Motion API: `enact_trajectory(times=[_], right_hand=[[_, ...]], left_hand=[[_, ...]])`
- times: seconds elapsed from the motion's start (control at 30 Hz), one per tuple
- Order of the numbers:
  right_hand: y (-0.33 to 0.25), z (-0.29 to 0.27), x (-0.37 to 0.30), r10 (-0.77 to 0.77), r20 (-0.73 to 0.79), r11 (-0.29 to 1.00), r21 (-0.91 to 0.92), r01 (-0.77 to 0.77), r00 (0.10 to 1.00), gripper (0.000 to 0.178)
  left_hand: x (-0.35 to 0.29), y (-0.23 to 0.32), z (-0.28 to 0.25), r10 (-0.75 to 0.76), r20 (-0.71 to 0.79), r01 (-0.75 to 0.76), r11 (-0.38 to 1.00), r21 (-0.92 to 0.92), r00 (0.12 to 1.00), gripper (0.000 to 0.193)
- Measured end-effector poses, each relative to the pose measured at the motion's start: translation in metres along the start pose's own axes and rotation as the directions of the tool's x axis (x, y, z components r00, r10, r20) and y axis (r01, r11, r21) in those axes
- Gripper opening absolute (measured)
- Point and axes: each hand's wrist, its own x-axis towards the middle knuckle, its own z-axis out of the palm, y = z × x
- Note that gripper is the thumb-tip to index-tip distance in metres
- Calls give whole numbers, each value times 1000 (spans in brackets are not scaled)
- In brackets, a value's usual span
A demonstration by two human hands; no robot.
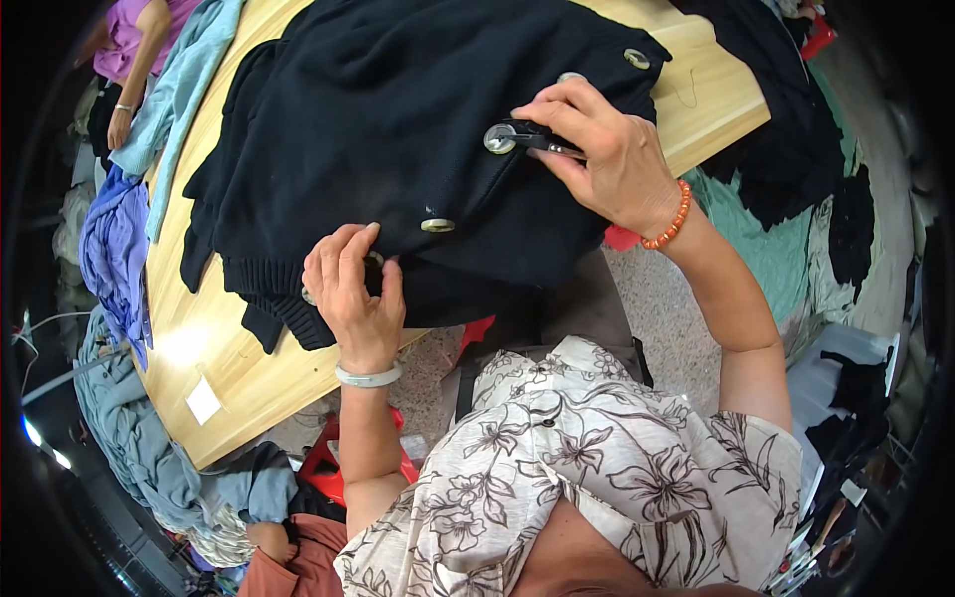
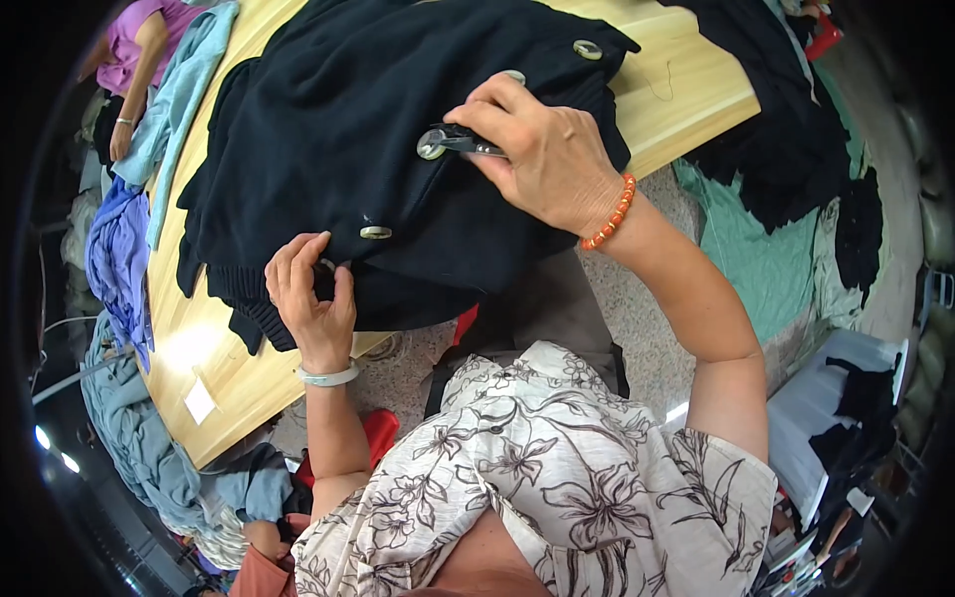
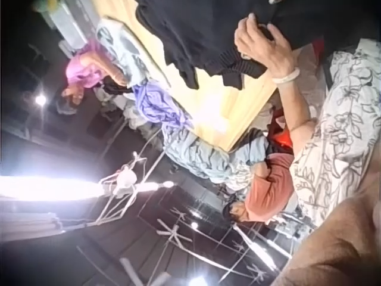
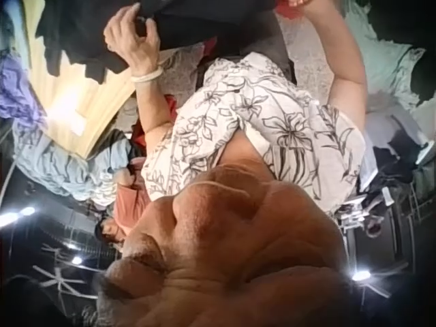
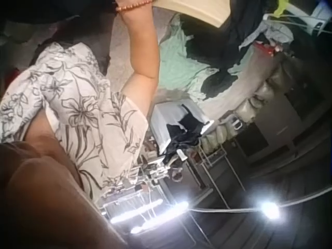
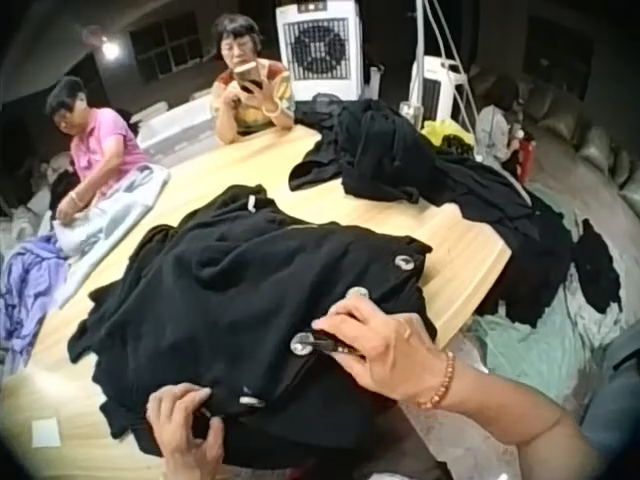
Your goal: Trimming loose threads from buttons on a black knit garment using small scissors.
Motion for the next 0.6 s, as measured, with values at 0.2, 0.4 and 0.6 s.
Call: enact_trajectory(times=[0.2,0.4,0.6], right_hand=[[11,-2,0,92,-66,989,120,-84,994,22],[14,-3,-1,83,-129,991,119,-68,988,25],[10,1,3,87,-76,989,129,-77,993,26]], left_hand=[[-4,-2,-33,-70,-43,55,953,-298,997,36],[-33,-20,-52,-208,-76,196,970,-141,975,17],[-41,-17,-49,-185,-146,179,982,-52,972,34]])
